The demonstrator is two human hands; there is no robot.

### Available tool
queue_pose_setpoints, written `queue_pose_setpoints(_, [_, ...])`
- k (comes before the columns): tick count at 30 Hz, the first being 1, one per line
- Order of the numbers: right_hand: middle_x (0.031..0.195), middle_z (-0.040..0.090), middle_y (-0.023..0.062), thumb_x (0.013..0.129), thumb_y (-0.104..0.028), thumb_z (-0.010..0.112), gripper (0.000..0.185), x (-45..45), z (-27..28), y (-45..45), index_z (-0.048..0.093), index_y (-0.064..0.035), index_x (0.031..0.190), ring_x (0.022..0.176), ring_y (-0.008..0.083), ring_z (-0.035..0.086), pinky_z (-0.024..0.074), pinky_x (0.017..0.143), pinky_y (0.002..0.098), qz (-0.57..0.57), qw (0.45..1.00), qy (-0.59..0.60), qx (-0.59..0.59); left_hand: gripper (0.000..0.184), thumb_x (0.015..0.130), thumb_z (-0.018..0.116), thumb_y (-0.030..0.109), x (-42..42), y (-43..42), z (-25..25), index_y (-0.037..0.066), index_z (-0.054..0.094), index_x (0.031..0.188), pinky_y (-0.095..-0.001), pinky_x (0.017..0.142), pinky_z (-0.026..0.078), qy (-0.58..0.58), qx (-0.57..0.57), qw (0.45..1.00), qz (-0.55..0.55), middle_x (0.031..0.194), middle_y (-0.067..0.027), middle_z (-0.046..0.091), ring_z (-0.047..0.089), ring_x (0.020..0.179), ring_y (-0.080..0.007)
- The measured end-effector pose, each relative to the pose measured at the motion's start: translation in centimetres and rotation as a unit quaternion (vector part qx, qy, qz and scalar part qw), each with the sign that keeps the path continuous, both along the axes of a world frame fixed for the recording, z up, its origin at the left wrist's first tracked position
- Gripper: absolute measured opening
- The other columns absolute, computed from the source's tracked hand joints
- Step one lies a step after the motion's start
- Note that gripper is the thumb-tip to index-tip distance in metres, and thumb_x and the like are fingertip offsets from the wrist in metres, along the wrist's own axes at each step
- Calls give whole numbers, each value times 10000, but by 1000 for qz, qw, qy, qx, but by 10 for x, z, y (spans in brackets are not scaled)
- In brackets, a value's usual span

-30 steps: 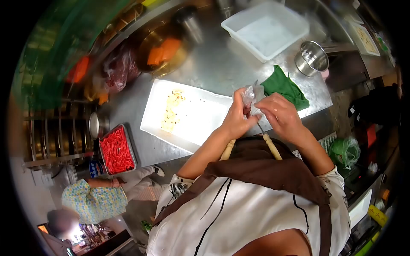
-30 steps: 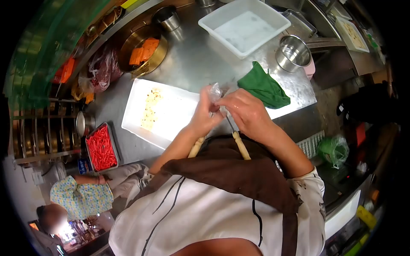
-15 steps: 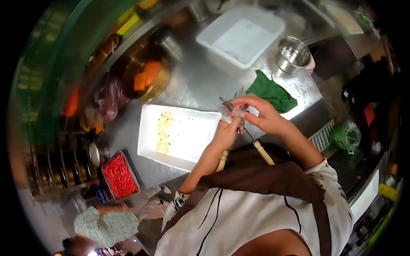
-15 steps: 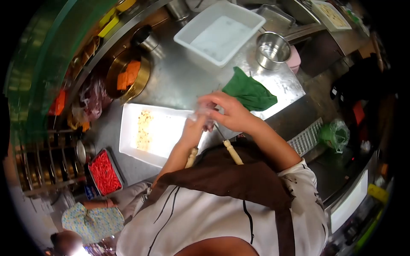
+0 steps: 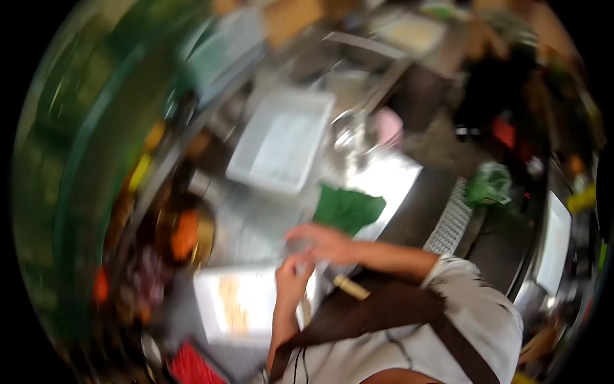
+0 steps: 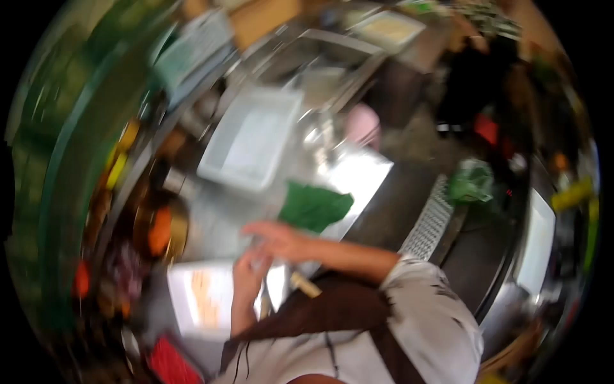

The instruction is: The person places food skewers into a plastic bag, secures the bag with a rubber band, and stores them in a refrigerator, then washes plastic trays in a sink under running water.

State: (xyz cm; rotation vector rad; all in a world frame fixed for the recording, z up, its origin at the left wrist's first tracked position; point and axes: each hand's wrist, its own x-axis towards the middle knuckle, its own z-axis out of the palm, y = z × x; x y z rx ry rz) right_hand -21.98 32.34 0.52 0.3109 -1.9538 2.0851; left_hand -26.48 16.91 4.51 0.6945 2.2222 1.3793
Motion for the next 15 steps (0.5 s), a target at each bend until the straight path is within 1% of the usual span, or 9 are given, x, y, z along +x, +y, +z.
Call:
queue_pose_setpoints(1, [1069,528,84,842,-101,483,391,-8,-4,3,422,-45,1224,1005,192,490,413,851,325,36,999,-1,38,81,700,641,46,-2,0,-13,26,568,728,-287,697,441,46,-13,999,-25,738,-97,600,567,753,-165])
queue_pose_setpoints(2, [1039,548,96,864,-98,448,338,-14,-8,4,444,-35,1196,958,176,518,426,827,301,112,991,-70,-20,86,644,601,-19,-2,4,-16,18,547,699,-313,703,447,200,34,978,-54,732,-130,589,579,746,-263])
queue_pose_setpoints(3, [1010,565,106,877,-67,403,300,-22,-10,6,458,-18,1168,924,156,536,429,809,272,82,993,-8,82,92,614,564,-38,-6,5,-19,25,542,676,-345,691,448,295,42,952,-69,744,-136,588,558,727,-322])
queue_pose_setpoints(7, [1003,577,97,861,-22,413,273,-33,1,14,482,-7,1125,928,140,535,427,800,264,122,985,-83,86,93,642,552,6,-3,7,-28,35,525,725,-368,636,428,404,65,911,42,702,-110,559,525,681,-305])
queue_pose_setpoints(9, [999,578,91,855,-13,428,267,-36,2,16,490,-7,1114,927,141,535,425,801,269,148,980,-100,82,111,681,564,32,-3,10,-35,15,525,783,-369,634,417,402,79,911,38,754,-120,535,503,713,-297])
queue_pose_setpoints(11, [981,584,71,838,-15,476,250,-40,-1,19,512,-8,1085,929,137,529,416,808,272,209,971,-114,-5,96,682,547,-10,-2,18,-31,2,517,772,-356,688,416,407,142,894,121,895,-142,497,486,824,-280])
queue_pose_setpoints(12, [981,584,71,838,-15,476,250,-42,-1,18,512,-8,1085,929,137,529,416,808,272,206,972,-109,-1,162,744,548,16,-6,11,-33,-21,558,902,-353,714,413,397,115,905,95,972,-149,463,464,882,-284])
queue_pose_setpoints(13, [951,582,76,822,-14,503,259,-40,1,17,514,-11,1080,913,161,530,417,794,285,175,978,-113,23,162,744,548,16,-9,7,-34,-21,558,902,-353,714,413,403,119,902,95,972,-149,463,464,882,-284])
queue_pose_setpoints(15, [921,581,81,805,-13,529,270,-36,6,10,517,-13,1075,897,184,532,417,780,299,144,982,-112,49,269,796,540,46,-11,2,-36,-32,547,1054,-344,714,411,390,35,918,61,974,-144,462,465,891,-287])
